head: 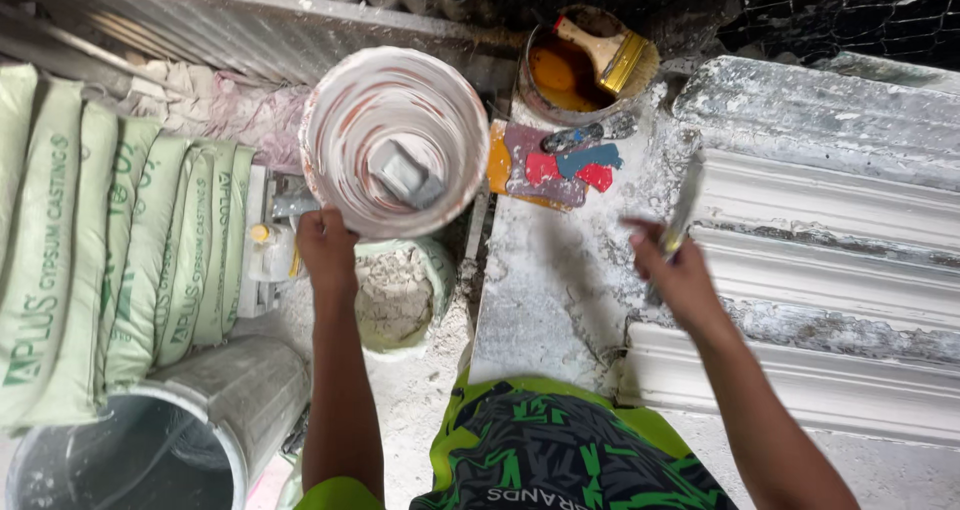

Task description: The person wipes dust off ornate plaster cornice moldings with a cloth, then uses a small scraping tool to scrape residue from the grooves and edges of the moldings, working along several pieces laid on the workshop table.

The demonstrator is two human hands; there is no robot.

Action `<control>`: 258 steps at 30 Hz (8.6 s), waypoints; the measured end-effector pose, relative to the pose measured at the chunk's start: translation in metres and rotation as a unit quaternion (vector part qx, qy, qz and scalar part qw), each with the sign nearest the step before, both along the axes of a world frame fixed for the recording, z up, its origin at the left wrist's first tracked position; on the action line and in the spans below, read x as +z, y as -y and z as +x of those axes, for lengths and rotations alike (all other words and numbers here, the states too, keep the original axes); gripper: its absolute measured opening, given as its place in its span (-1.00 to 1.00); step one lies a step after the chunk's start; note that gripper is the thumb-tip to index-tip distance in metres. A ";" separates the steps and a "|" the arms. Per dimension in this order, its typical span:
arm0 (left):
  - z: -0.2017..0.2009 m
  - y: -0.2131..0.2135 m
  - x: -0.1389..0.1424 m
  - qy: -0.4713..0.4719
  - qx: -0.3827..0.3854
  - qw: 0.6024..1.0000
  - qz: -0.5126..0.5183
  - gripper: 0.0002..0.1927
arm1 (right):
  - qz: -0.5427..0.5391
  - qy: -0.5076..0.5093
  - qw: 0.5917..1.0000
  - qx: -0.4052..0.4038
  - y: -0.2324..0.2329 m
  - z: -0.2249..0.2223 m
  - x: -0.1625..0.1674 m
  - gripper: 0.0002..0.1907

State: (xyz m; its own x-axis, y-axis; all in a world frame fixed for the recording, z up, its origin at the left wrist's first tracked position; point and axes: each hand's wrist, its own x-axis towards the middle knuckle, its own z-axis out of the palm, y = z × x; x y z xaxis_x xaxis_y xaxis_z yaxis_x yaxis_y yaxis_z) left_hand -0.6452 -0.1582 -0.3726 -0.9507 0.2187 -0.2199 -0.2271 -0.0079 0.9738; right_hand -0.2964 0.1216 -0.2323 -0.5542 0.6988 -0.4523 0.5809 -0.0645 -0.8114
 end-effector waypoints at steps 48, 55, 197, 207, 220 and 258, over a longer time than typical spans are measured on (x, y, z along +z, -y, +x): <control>0.152 0.014 -0.072 0.025 -0.564 0.771 -0.295 -0.08 | -0.147 0.011 0.989 -0.030 0.113 0.123 -0.096 -0.52; 0.218 -0.013 -0.004 -0.118 -0.475 0.806 -0.332 -0.47 | -0.147 0.060 0.987 0.015 0.134 0.147 -0.114 -0.52; 0.526 0.030 -0.013 -0.184 -0.424 0.818 -0.342 -0.45 | 0.003 -0.094 0.956 0.277 0.046 0.225 -0.169 -0.66; 0.527 -0.015 0.016 -0.131 -0.436 0.784 -0.422 -0.58 | 0.105 -0.092 0.980 0.140 0.066 0.224 -0.177 -0.71; 0.511 -0.010 0.009 -0.209 -0.431 0.769 -0.423 -0.54 | 0.414 -0.159 0.849 0.288 0.055 0.223 -0.160 -0.88; 0.475 -0.031 0.037 -0.149 -0.467 0.785 -0.378 -0.57 | 0.412 -0.182 0.850 0.274 0.050 0.231 -0.161 -0.94</control>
State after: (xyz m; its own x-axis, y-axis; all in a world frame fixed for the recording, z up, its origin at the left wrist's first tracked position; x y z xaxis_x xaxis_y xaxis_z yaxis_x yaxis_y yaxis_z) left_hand -0.1697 -0.1272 -0.3354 -0.4862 0.7661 -0.4203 0.4495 0.6318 0.6316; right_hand -0.0652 0.0714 -0.3933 -0.8967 0.2882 0.3360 0.0423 0.8113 -0.5831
